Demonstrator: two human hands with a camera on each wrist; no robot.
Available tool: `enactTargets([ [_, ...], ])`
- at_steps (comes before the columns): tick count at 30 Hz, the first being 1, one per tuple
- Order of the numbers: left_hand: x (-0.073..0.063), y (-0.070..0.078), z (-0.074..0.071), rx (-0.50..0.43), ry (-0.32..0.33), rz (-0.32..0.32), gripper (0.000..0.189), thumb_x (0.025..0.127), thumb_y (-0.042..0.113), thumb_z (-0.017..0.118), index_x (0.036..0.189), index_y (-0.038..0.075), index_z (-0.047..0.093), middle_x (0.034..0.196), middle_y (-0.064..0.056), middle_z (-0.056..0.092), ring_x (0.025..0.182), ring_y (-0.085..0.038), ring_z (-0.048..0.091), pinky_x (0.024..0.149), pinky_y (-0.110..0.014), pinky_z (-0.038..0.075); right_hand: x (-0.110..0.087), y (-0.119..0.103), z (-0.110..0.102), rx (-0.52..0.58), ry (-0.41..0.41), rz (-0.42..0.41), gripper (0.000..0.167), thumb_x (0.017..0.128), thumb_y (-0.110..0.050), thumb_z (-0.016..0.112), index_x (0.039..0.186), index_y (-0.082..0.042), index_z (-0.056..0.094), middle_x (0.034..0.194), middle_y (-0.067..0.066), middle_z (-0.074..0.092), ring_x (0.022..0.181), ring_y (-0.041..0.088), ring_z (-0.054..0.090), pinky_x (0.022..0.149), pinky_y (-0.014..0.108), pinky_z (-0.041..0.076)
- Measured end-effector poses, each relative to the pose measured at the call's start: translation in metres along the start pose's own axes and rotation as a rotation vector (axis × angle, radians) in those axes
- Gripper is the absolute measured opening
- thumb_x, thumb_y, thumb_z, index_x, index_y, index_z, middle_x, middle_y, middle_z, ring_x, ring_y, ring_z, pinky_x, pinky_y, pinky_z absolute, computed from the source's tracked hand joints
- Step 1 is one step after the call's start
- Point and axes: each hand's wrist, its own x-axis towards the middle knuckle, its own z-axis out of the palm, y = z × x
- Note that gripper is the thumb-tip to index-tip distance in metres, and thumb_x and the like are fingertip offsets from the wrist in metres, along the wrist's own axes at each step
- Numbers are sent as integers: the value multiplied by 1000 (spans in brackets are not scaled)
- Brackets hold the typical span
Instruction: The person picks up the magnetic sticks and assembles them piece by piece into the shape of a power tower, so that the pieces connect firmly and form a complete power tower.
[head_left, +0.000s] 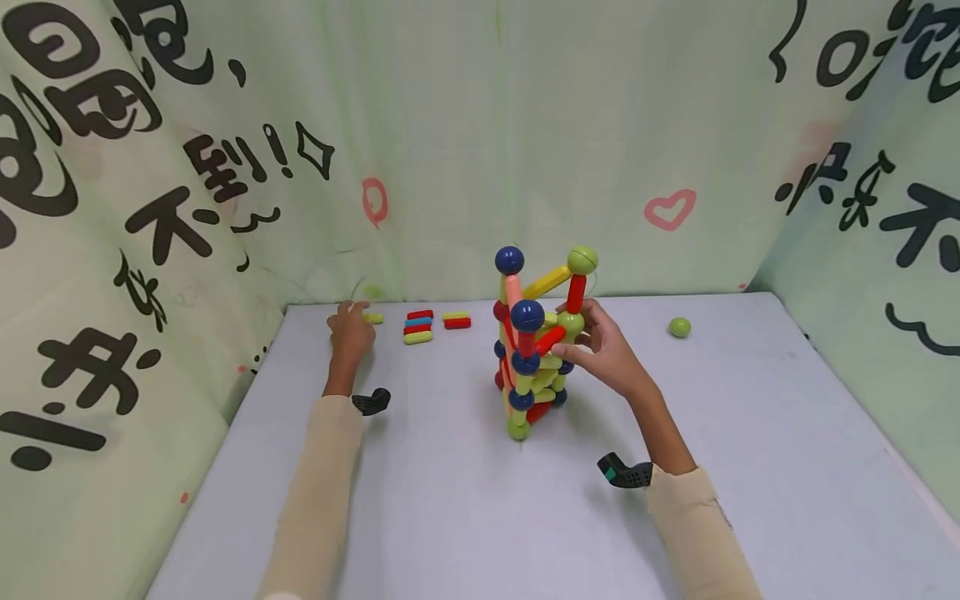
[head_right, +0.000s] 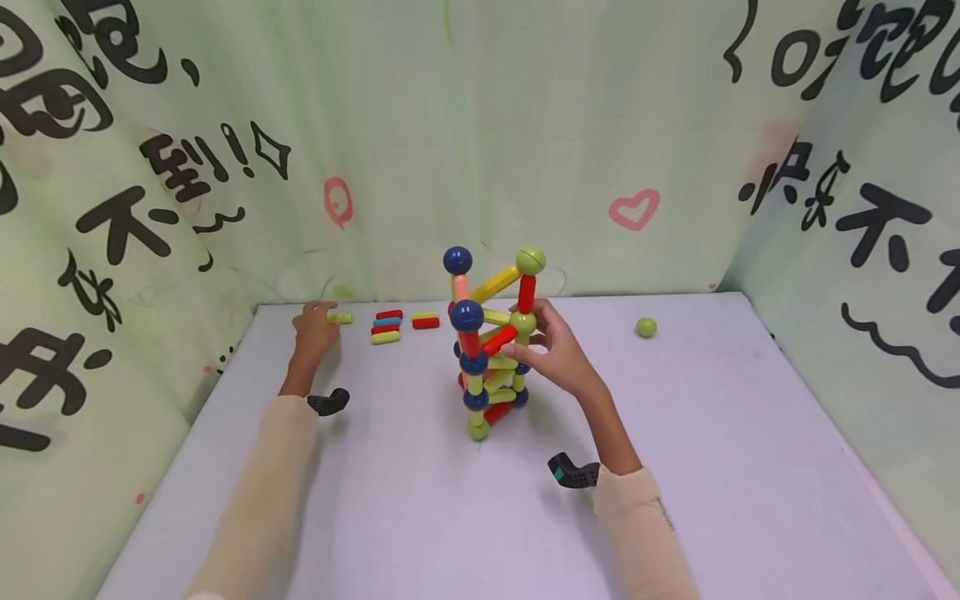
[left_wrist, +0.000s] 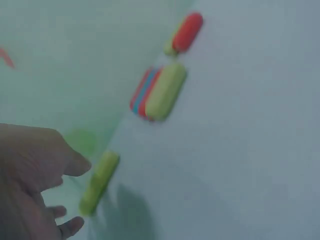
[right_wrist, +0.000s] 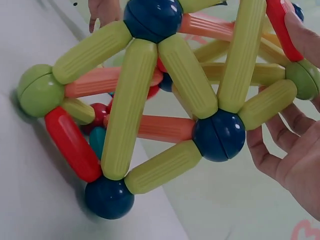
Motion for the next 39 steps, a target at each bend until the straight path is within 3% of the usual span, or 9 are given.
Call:
enactTargets([
  [5, 1, -21, -1, 239, -116, 48, 51, 97, 1, 46, 146, 1, 36, 156, -26, 25, 140, -58, 17, 100, -75, 32, -13, -5, 1, -55, 30, -27, 54, 88, -5, 70, 130, 0, 38, 122, 12, 52, 111, 9, 54, 92, 19, 47],
  [10, -1, -26, 4, 267, -21, 67, 36, 97, 6, 54, 133, 1, 53, 129, -30, 50, 123, -52, 43, 94, -69, 39, -23, -9, 1, -63, 68, -46, 52, 87, -2, 70, 129, 0, 39, 121, 12, 53, 110, 6, 56, 91, 16, 47],
  [15, -11, -17, 8, 253, 46, 40, 27, 94, 9, 60, 119, -2, 62, 115, -29, 56, 112, -47, 52, 91, -66, 43, -30, -11, 5, -79, 128, -61, 53, 87, 0, 70, 129, 3, 39, 122, 14, 52, 108, 3, 56, 90, 13, 47],
  [19, -20, -1, 12, 40, 47, -20, 29, 95, 13, 59, 120, -2, 62, 114, -24, 59, 110, -40, 56, 90, -57, 47, -38, -11, 10, -127, 180, -68, 55, 85, 3, 71, 130, 4, 40, 122, 17, 53, 104, 0, 55, 86, 10, 47],
  [25, -55, 52, 2, -516, 48, 32, 33, 96, 20, 63, 121, -2, 59, 115, -18, 63, 107, -28, 60, 85, -33, 53, -55, -37, 18, -192, 219, -99, 52, 84, 5, 71, 126, 7, 42, 119, 19, 56, 98, -5, 56, 81, 10, 49],
  [29, -97, 97, -14, -892, 61, 149, 37, 94, 21, 66, 121, -1, 55, 110, -10, 62, 98, -17, 62, 78, -18, 53, -62, -56, 24, -222, 230, -156, 51, 83, 9, 68, 127, 11, 42, 119, 23, 57, 96, -1, 61, 81, 10, 49],
  [32, -130, 125, -21, -1071, 166, 346, 33, 94, 16, 65, 119, -3, 53, 105, -7, 61, 94, -14, 63, 77, -19, 55, -62, -50, 25, -220, 238, -206, 48, 86, 11, 63, 130, 12, 41, 122, 25, 57, 91, 17, 70, 83, 10, 50],
  [35, -159, 147, -23, -1024, 331, 638, 28, 92, 7, 66, 113, -7, 54, 102, -13, 61, 92, -19, 62, 78, -24, 55, -61, -34, 24, -213, 257, -231, 47, 90, 11, 59, 133, 10, 41, 120, 24, 58, 82, 31, 71, 83, 10, 50],
  [39, -185, 168, -14, -785, 505, 903, 27, 90, 12, 70, 108, -5, 60, 99, -16, 62, 94, -23, 59, 81, -29, 52, -59, -19, 22, -218, 284, -253, 48, 92, 7, 58, 137, 3, 42, 117, 20, 60, 82, 20, 73, 82, 11, 51],
])
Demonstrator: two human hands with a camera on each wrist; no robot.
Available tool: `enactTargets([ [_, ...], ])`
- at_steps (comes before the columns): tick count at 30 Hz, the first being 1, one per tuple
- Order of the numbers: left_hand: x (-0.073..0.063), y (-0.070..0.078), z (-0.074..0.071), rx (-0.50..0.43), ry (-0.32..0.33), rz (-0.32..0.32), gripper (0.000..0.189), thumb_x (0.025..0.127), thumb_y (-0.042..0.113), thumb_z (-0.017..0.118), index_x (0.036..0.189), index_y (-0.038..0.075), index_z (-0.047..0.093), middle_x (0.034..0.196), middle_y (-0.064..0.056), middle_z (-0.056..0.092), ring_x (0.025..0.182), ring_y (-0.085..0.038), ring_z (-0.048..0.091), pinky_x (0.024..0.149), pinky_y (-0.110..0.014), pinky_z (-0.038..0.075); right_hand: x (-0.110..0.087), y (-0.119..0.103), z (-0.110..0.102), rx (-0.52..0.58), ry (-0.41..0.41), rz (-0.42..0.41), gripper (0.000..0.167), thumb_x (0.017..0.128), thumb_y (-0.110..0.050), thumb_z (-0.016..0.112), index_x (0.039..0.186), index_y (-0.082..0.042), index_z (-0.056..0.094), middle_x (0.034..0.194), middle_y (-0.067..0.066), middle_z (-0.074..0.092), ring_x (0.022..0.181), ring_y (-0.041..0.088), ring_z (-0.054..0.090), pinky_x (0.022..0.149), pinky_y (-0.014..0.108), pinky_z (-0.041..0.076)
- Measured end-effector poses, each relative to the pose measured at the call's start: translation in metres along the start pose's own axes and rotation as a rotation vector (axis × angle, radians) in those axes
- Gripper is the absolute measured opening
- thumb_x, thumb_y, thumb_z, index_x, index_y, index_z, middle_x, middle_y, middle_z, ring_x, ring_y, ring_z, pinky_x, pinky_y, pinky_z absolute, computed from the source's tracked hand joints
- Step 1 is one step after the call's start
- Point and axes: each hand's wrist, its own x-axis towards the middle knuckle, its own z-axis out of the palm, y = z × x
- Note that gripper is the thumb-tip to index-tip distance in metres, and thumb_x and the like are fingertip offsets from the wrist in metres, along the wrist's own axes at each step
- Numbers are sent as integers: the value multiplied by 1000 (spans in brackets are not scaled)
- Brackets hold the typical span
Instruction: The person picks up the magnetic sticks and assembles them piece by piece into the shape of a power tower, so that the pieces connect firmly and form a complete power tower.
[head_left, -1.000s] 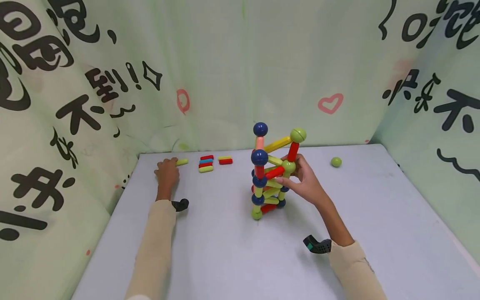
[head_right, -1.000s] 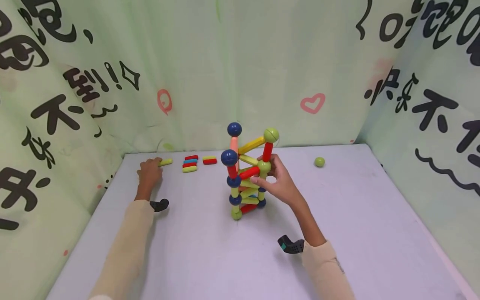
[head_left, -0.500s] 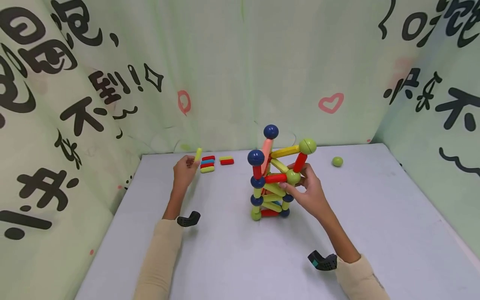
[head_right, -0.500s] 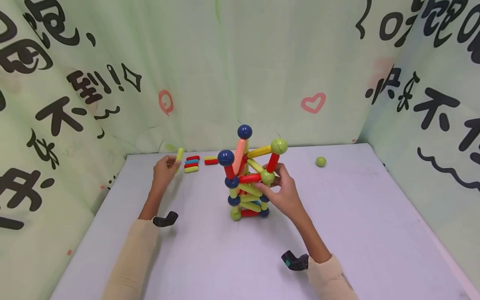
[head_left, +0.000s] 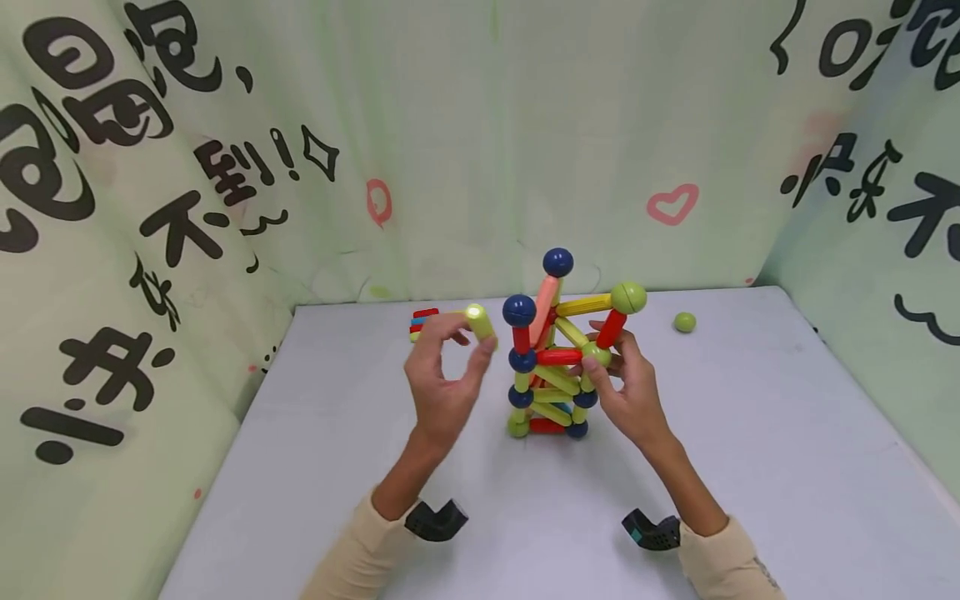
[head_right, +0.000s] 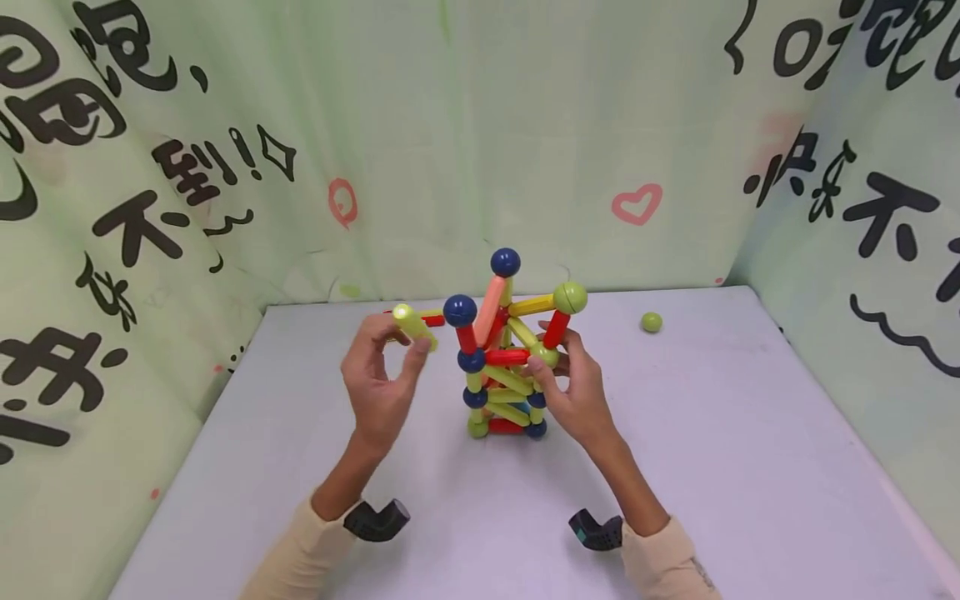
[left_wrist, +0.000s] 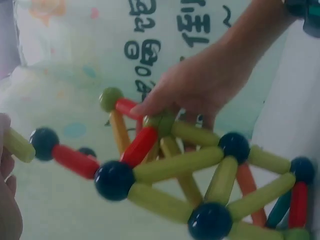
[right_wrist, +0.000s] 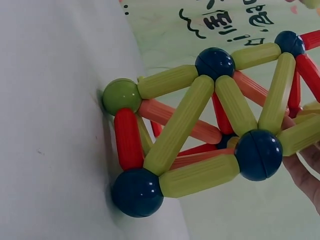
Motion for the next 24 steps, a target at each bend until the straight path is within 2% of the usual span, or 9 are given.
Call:
enactTargets([
  [1, -3, 4, 6, 37, -9, 37, 27, 90, 16, 70, 108, -3, 62, 99, -15, 63, 95, -24, 58, 80, -31, 52, 0, 2, 0, 6, 10, -4, 48, 92, 6, 58, 137, 2, 42, 117, 20, 60, 82, 18, 73, 82, 12, 51],
  [3, -10, 8, 16, 104, -17, 63, 29, 89, 20, 72, 110, 1, 65, 98, -12, 64, 99, -23, 54, 81, -31, 49, -1, 3, 0, 17, 13, -13, 47, 94, 5, 56, 139, 0, 41, 117, 19, 60, 83, 17, 73, 83, 13, 52],
  [8, -24, 11, 35, 179, 10, 54, 32, 82, 13, 79, 110, 3, 70, 93, -8, 61, 99, -24, 48, 79, -33, 47, -3, 3, 2, 36, 34, -22, 39, 98, 3, 50, 137, 3, 43, 116, 20, 60, 82, 25, 72, 84, 13, 51],
  [12, -29, 11, 42, 190, 41, 38, 32, 81, 13, 79, 111, 3, 70, 94, -8, 62, 97, -23, 48, 77, -34, 46, -3, 0, 3, 42, 64, -20, 33, 99, 1, 48, 132, 4, 46, 114, 19, 61, 81, 18, 73, 82, 14, 52],
  [18, -41, 17, 52, 103, 69, -57, 30, 85, 9, 75, 112, 3, 64, 97, -10, 63, 92, -22, 52, 73, -32, 47, -6, 0, 5, -1, 119, -99, 31, 97, -6, 55, 126, 6, 50, 110, 21, 62, 91, -10, 66, 76, 11, 52],
  [22, -49, 25, 58, -43, 48, -149, 32, 87, 3, 71, 116, 1, 59, 98, -13, 66, 83, -21, 57, 69, -28, 51, -9, 0, 4, -30, 162, -175, 32, 99, -12, 53, 122, 10, 52, 110, 22, 63, 93, -8, 61, 80, 9, 50],
  [24, -50, 29, 62, -123, 14, -196, 33, 88, 2, 70, 118, -1, 57, 103, -15, 69, 83, -22, 62, 70, -28, 54, -9, 1, 4, -56, 180, -205, 33, 101, -15, 50, 121, 11, 53, 107, 21, 64, 86, -4, 56, 80, 7, 48],
])
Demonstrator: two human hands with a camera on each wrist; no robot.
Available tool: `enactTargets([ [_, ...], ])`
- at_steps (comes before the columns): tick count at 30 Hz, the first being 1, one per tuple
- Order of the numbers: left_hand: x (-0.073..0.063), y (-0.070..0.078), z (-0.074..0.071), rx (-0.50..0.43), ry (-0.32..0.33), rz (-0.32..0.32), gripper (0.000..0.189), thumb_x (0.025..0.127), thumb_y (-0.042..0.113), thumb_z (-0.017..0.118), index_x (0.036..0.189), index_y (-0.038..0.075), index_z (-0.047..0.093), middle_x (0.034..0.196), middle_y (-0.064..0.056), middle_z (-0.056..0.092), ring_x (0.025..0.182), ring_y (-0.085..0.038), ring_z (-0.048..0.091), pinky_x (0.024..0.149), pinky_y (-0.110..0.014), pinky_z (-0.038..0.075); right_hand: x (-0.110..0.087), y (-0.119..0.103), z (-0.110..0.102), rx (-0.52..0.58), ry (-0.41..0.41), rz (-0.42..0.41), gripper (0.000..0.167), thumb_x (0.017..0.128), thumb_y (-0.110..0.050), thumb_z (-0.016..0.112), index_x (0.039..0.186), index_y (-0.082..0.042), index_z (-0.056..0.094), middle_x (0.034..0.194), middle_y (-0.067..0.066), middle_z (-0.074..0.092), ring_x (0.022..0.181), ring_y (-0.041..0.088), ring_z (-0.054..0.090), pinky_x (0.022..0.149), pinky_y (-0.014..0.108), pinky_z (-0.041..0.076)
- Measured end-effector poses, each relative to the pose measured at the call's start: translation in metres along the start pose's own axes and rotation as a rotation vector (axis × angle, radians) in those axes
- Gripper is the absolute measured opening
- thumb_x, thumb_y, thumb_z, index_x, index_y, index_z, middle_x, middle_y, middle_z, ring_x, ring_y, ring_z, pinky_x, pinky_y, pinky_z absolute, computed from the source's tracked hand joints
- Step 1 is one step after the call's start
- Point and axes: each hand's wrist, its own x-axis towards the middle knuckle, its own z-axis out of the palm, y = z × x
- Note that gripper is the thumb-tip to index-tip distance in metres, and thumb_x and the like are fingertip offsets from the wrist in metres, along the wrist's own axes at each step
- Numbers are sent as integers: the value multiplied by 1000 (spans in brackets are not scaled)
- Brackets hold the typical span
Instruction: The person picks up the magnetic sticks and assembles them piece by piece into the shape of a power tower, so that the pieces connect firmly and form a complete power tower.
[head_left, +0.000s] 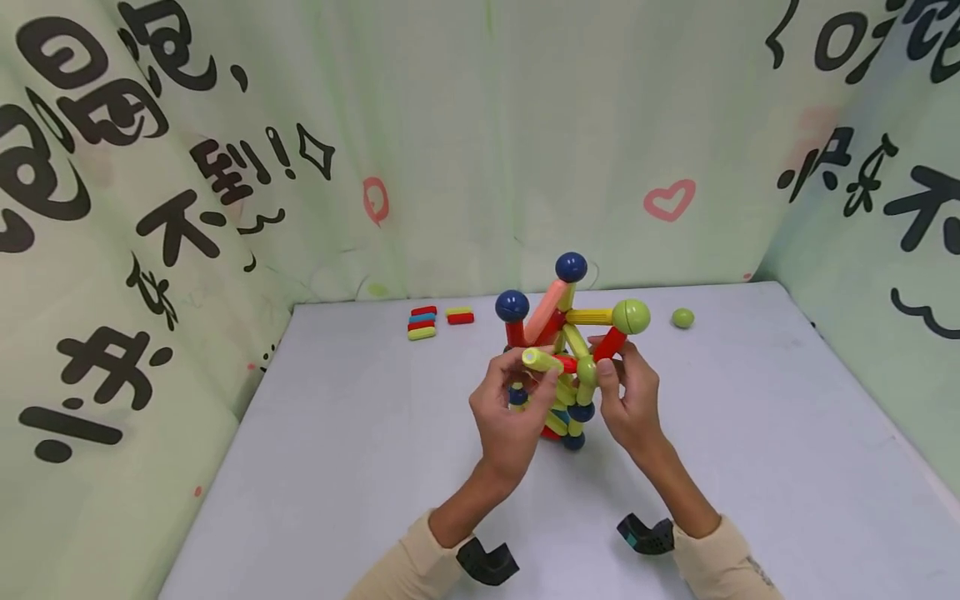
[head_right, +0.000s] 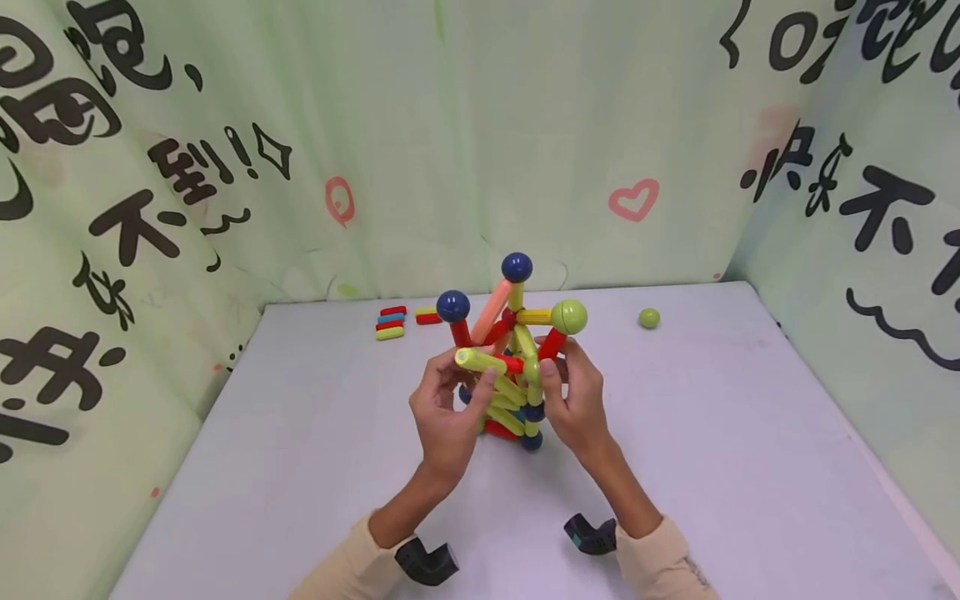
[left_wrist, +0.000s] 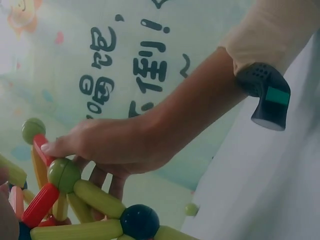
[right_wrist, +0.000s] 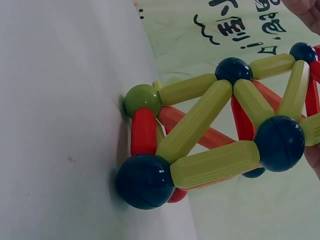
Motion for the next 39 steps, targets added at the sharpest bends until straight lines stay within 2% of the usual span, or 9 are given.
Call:
enactTargets([
  [6, 4, 7, 11, -69, -94, -196, 35, 90, 5, 68, 121, -2, 55, 112, -18, 71, 92, -25, 72, 78, -31, 59, -1, 1, -2, -49, -1, -52, 41, 105, -25, 42, 120, 11, 55, 91, 15, 60, 70, 4, 45, 67, 9, 43],
  [12, 17, 21, 9, -76, -111, -375, 31, 92, 8, 66, 118, -6, 60, 104, -21, 72, 84, -29, 74, 72, -27, 59, 0, 0, -3, -83, -28, -58, 48, 104, -34, 46, 120, 10, 55, 100, 18, 65, 74, 8, 56, 74, 6, 46],
  [17, 23, 27, 5, -86, -116, -415, 29, 93, 10, 65, 117, -6, 62, 101, -22, 73, 80, -33, 73, 70, -26, 59, 2, 1, -2, -64, -7, -84, 47, 97, -34, 56, 118, 8, 57, 103, 18, 65, 74, 8, 54, 69, 10, 46],
  [23, 19, 6, 4, -91, -119, -428, 31, 93, 22, 66, 116, 0, 67, 96, -15, 75, 75, -23, 74, 71, -27, 59, 2, 2, -1, -89, 19, -114, 53, 94, -42, 59, 115, 7, 58, 104, 19, 65, 75, 11, 52, 64, 13, 46],
  [30, 19, -3, 1, -15, -106, -365, 35, 92, 33, 66, 109, 3, 70, 86, -12, 75, 64, -14, 71, 64, -27, 58, 2, 0, -3, -122, 4, -122, 51, 93, -40, 60, 116, 6, 58, 103, 15, 65, 75, 12, 53, 63, 15, 48],
  [32, 20, -5, -2, 53, -59, -280, 30, 93, 32, 66, 101, 4, 70, 78, -8, 72, 60, -10, 66, 59, -23, 56, 1, 0, -3, -120, -1, -120, 50, 93, -39, 61, 117, 6, 58, 102, 14, 65, 75, 12, 53, 62, 16, 48],
  [35, 24, -9, -9, 158, 75, -108, 21, 91, 24, 70, 94, 4, 62, 74, -6, 61, 62, -11, 54, 54, -20, 48, 2, 0, -3, -109, -3, -115, 48, 92, -36, 63, 116, 6, 58, 102, 15, 65, 76, 11, 53, 61, 16, 48],
  [37, 29, -11, -14, 226, 146, 0, 23, 89, 17, 72, 101, 4, 58, 85, -9, 56, 73, -17, 53, 57, -24, 46, 3, 0, -3, -106, -1, -113, 46, 91, -34, 64, 114, 6, 58, 101, 16, 64, 76, 11, 52, 61, 16, 47],
  [39, 36, -12, -17, 255, 143, 64, 34, 87, 13, 73, 116, 5, 57, 101, -12, 55, 88, -21, 54, 64, -28, 48, 4, -1, -3, -104, 6, -114, 43, 91, -31, 64, 112, 7, 58, 100, 17, 64, 76, 11, 51, 62, 16, 46],
])
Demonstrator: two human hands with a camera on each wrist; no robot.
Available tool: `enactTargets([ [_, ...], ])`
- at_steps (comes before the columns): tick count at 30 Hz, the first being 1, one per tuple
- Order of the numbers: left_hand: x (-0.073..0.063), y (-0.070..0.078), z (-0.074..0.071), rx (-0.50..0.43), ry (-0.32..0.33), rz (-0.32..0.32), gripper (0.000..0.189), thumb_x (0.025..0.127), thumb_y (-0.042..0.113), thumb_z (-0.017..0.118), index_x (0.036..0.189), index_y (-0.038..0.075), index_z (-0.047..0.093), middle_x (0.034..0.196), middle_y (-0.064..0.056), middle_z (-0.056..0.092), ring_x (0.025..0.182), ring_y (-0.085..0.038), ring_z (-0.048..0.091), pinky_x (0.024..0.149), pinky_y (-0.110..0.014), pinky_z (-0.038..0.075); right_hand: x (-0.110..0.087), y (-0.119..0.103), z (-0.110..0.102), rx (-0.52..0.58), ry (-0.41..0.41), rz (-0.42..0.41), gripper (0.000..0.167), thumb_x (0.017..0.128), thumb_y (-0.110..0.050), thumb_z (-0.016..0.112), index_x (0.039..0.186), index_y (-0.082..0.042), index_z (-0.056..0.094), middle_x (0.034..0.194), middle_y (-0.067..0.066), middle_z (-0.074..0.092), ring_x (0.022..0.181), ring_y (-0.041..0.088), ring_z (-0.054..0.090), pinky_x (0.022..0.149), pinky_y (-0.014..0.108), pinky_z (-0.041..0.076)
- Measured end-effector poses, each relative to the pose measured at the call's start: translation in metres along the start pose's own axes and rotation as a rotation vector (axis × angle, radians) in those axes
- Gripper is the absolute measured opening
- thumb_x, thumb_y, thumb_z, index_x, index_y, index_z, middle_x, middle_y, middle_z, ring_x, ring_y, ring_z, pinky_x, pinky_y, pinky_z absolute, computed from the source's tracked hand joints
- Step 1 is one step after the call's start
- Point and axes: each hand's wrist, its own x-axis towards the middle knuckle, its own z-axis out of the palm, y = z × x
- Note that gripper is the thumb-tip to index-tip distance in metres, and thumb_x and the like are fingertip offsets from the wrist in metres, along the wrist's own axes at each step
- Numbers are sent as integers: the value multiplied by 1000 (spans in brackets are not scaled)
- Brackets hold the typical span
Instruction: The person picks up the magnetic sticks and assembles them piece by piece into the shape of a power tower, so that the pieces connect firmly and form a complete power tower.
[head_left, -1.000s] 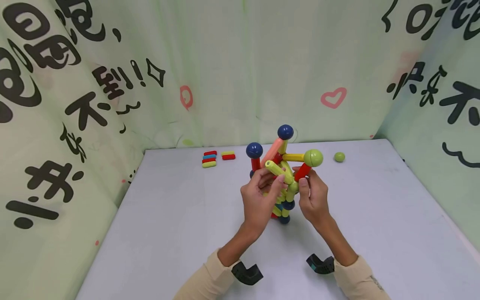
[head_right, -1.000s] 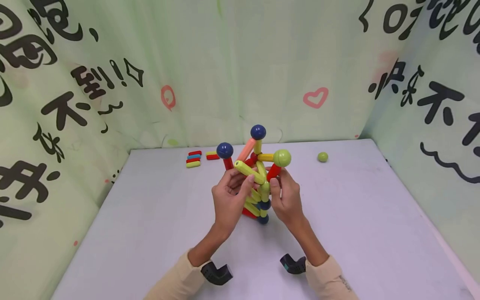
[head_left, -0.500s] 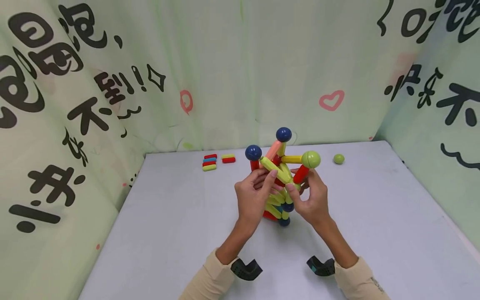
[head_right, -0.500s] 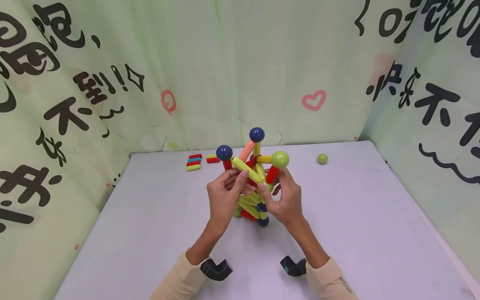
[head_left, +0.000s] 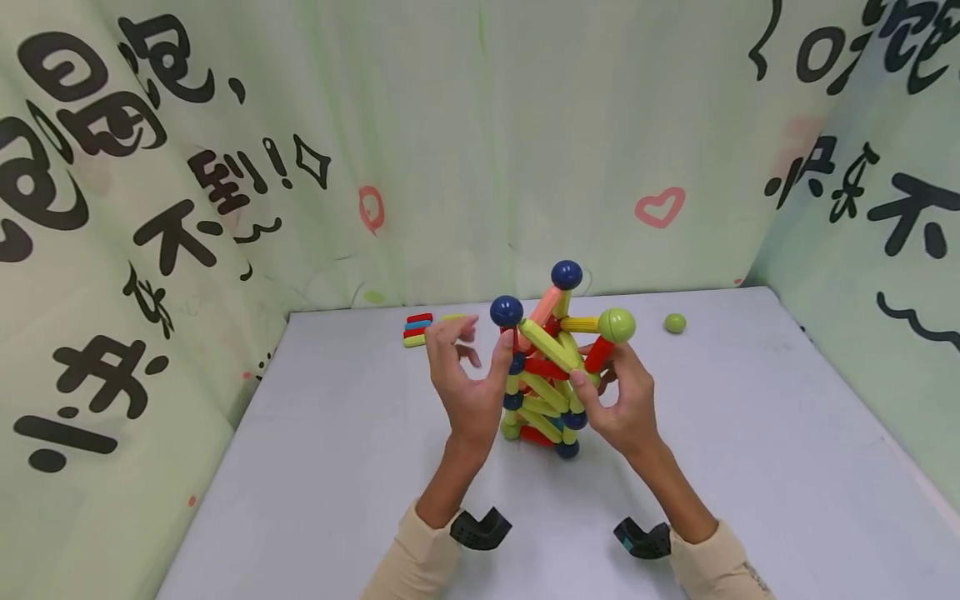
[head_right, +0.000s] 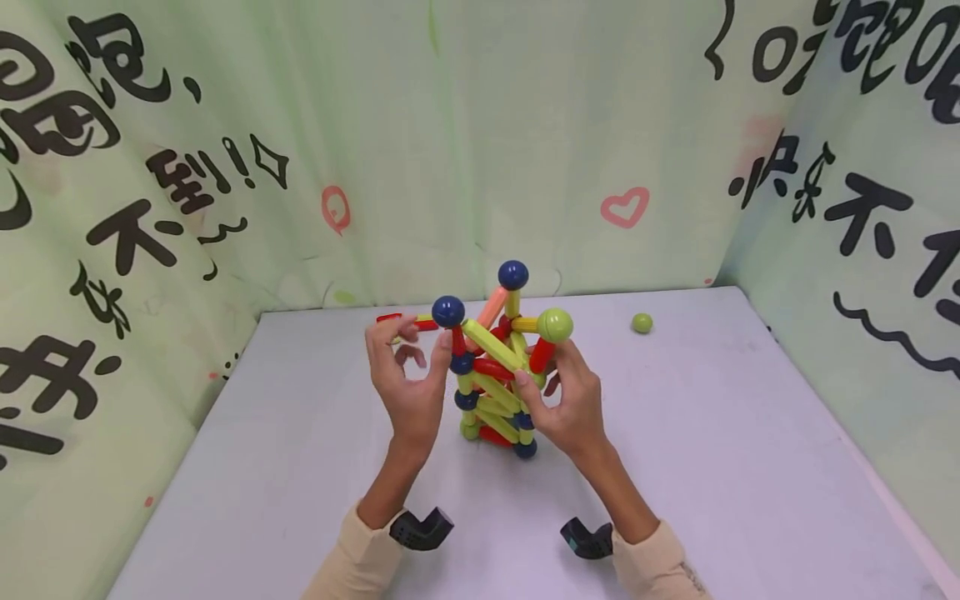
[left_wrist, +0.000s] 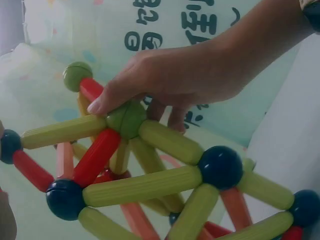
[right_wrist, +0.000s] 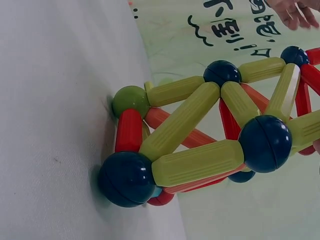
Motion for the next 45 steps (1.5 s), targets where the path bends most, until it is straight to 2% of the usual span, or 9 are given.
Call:
enactTargets([
  [3, 10, -3, -1, 11, -114, 50, 48, 89, 16, 72, 134, 10, 54, 123, -12, 55, 110, -22, 54, 79, -32, 53, 1, -2, 0, 0, 8, 2, 40, 91, -26, 64, 109, 9, 58, 98, 19, 63, 75, 10, 50, 63, 14, 44],
  [6, 14, -4, -2, 0, -218, 62, 48, 91, 17, 70, 136, 11, 55, 127, -10, 57, 113, -20, 56, 83, -33, 55, 2, -3, 0, -7, 6, 3, 40, 91, -25, 62, 108, 11, 57, 97, 21, 62, 75, 10, 49, 62, 13, 44],
  [11, 14, -9, -3, -11, -251, 59, 47, 93, 23, 66, 137, 10, 54, 121, -10, 62, 107, -20, 59, 81, -32, 55, 1, -1, 0, -6, -9, 3, 41, 91, -27, 63, 110, 9, 58, 99, 21, 63, 76, 10, 50, 62, 13, 44],
  [15, 15, -20, -8, -34, -244, -1, 38, 100, 24, 55, 135, 8, 54, 112, -12, 66, 103, -21, 62, 85, -32, 53, -1, -1, 0, 12, -47, 36, 39, 85, -18, 69, 114, 5, 58, 104, 18, 63, 80, 9, 51, 63, 12, 45],
  [20, 33, -56, -22, 100, -263, -256, 27, 104, 22, 48, 114, 4, 64, 101, -12, 69, 95, -23, 64, 83, -37, 55, -2, -6, -2, -21, -127, 115, 45, 79, -7, 72, 120, 3, 55, 112, 15, 62, 86, 8, 53, 66, 11, 46],
  [26, 52, -140, -52, 587, -586, -600, 31, 99, 23, 55, 126, 7, 59, 123, -19, 56, 116, -36, 53, 93, -49, 49, 3, -5, -5, -97, -178, 111, 45, 81, -10, 71, 121, 1, 54, 113, 14, 63, 87, 12, 55, 66, 13, 47],
  [31, 44, -191, -71, 728, -692, -787, 41, 98, 21, 55, 138, 14, 50, 138, -26, 37, 126, -43, 39, 97, -62, 41, 7, 1, -10, -90, -218, 119, 45, 82, -8, 72, 122, 1, 54, 116, 13, 64, 89, 12, 55, 64, 19, 50],
  [37, 32, -218, -74, 738, -747, -763, 38, 96, 22, 60, 133, 16, 55, 135, -23, 36, 125, -42, 39, 96, -63, 39, 12, 7, -13, -48, -254, 152, 48, 82, -4, 71, 127, 2, 55, 120, 15, 63, 92, 10, 55, 65, 23, 53],
  [45, 29, -219, -65, 812, -754, -684, 28, 91, 25, 68, 114, 9, 63, 126, -20, 44, 121, -37, 44, 95, -60, 41, 13, 7, -10, 52, -219, 184, 45, 80, 3, 70, 123, 1, 57, 119, 16, 61, 102, 10, 52, 79, 12, 46],
])
